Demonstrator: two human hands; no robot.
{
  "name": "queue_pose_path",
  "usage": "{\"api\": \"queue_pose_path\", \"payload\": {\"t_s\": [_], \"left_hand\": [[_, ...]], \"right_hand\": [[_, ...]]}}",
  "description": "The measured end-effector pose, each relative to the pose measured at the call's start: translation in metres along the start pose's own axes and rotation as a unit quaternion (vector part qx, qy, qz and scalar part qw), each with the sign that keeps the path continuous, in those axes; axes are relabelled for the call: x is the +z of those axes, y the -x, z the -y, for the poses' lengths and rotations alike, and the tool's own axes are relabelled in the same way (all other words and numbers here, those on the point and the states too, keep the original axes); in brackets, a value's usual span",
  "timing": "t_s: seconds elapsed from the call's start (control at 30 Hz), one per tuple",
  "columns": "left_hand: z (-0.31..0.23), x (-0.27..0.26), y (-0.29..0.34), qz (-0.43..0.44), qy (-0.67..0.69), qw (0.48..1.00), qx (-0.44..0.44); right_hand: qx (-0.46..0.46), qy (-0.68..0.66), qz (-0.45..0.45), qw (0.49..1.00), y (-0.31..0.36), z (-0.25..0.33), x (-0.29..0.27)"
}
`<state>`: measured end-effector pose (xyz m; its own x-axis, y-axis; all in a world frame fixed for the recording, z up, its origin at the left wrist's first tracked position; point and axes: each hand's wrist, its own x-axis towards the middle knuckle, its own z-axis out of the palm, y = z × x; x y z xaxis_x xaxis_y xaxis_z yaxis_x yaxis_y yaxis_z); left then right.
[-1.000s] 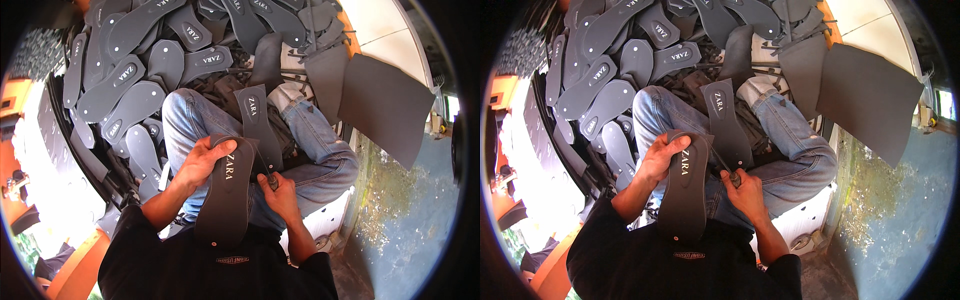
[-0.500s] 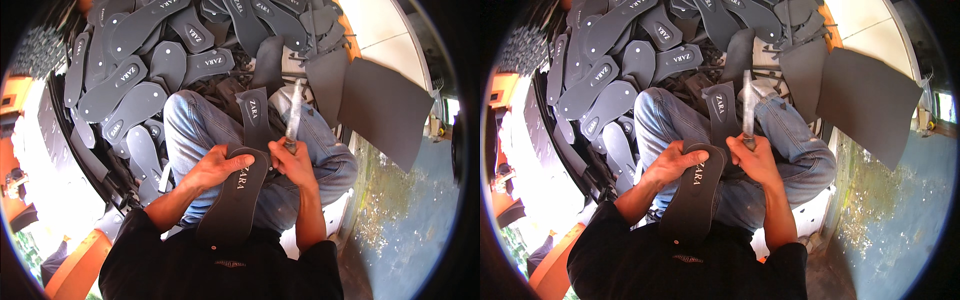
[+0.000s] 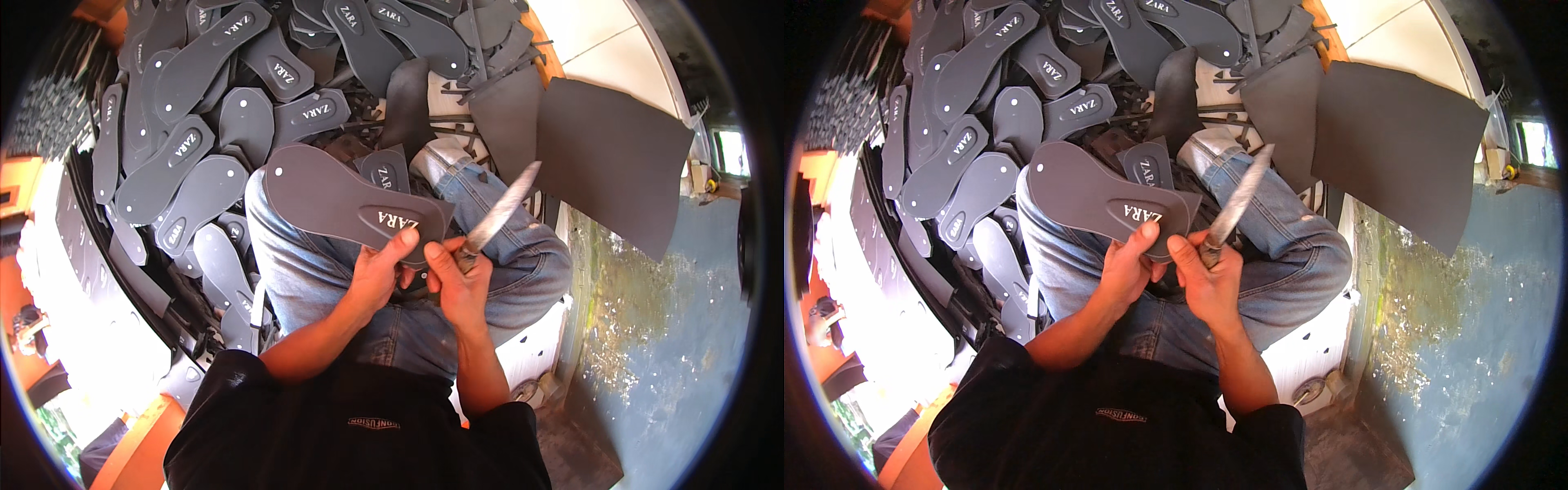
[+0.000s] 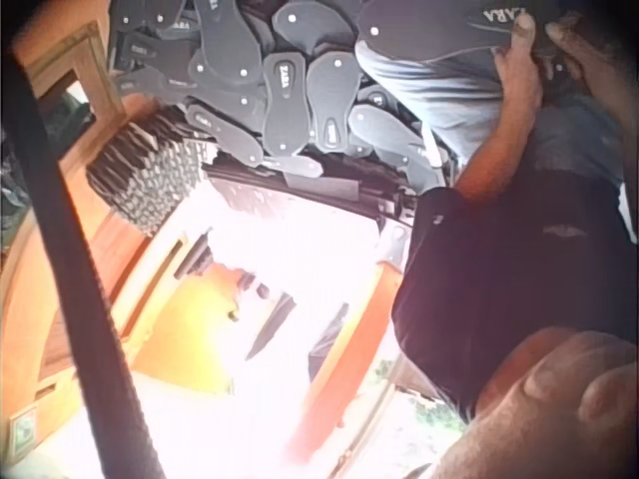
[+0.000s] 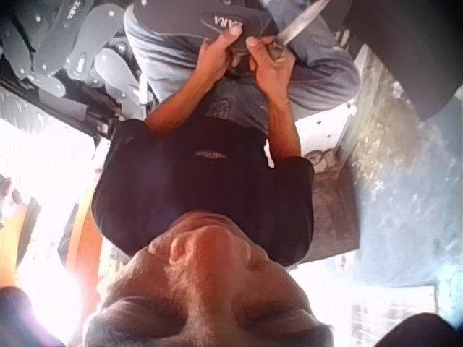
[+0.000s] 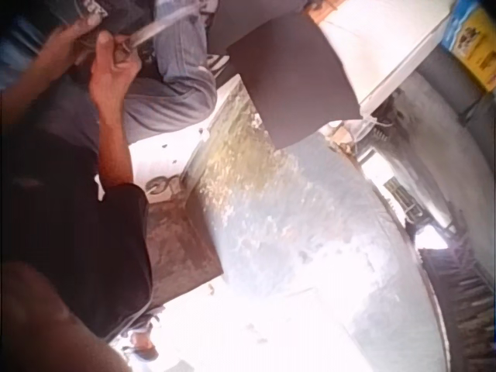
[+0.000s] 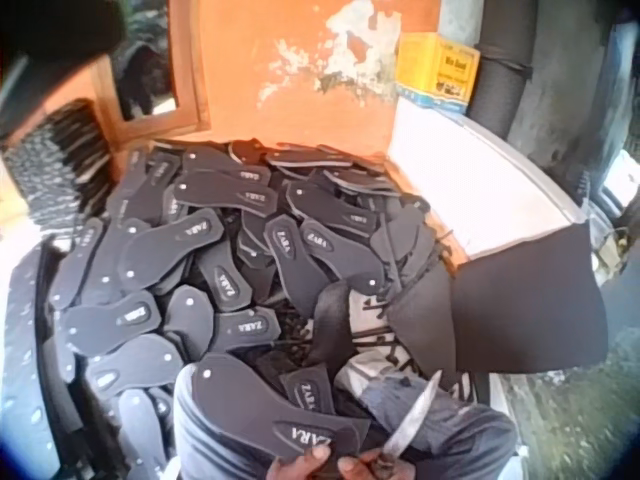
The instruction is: The person uses a knife to cut along the outlines of shoe soles from a large sheet of black foam material, handling individual soles and the sheet to separate the components.
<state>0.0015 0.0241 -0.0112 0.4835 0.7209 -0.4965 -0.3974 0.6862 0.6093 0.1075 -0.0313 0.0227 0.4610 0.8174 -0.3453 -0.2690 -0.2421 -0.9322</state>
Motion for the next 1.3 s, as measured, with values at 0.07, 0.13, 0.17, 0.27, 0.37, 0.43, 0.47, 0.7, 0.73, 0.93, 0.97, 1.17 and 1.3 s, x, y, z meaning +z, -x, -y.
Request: {"api": "queue_pose_path", "payload": {"t_s": [0.07,0.13,0.17,0.27,0.37,0.43,0.47,0.7,0.73,0.93,0.97,1.17,1.3], "left_hand": [[0.003,0.007,0.002,-0.026,-0.017,0.999,-0.010],[0.002,0.009,0.007,-0.020,-0.002,0.999,-0.026],[0.004,0.010,0.012,-0.018,0.007,0.999,-0.038],[0.016,0.008,0.014,0.010,0.031,0.998,-0.055],[0.020,0.008,0.015,0.001,0.052,0.996,-0.068],[0.025,0.002,0.014,0.019,0.053,0.996,-0.068],[0.024,0.000,0.014,0.027,0.054,0.996,-0.064],[0.027,-0.006,0.022,0.004,0.027,0.997,-0.067],[0.026,-0.008,0.022,0.004,0.027,0.997,-0.068],[0.023,-0.015,0.028,-0.008,0.017,0.997,-0.076],[0.023,-0.018,0.029,-0.017,0.012,0.997,-0.077],[0.018,-0.037,0.039,0.029,-0.025,0.992,-0.122],[-0.030,-0.027,0.025,0.030,-0.211,0.974,-0.076]], "right_hand": [[0.001,0.053,-0.007,0.999,0.010,-0.006,-0.010],[-0.006,0.112,-0.044,0.993,0.019,-0.011,-0.030],[-0.022,0.225,-0.070,0.972,0.023,-0.010,-0.043],[-0.010,0.446,-0.057,0.893,0.043,-0.018,-0.074],[0.001,0.456,-0.062,0.888,0.059,-0.026,-0.074],[0.012,0.460,-0.065,0.886,0.063,-0.032,-0.073],[0.018,0.466,-0.065,0.882,0.063,-0.036,-0.072],[0.032,0.456,-0.061,0.887,0.068,-0.040,-0.070],[0.038,0.460,-0.057,0.885,0.068,-0.038,-0.068],[0.008,0.514,0.042,0.857,0.046,-0.033,-0.066],[-0.021,0.517,0.057,0.854,0.031,-0.032,-0.059],[-0.004,0.395,0.096,0.913,-0.002,-0.032,-0.033],[0.087,0.294,0.011,0.952,-0.003,-0.054,-0.048]]}}
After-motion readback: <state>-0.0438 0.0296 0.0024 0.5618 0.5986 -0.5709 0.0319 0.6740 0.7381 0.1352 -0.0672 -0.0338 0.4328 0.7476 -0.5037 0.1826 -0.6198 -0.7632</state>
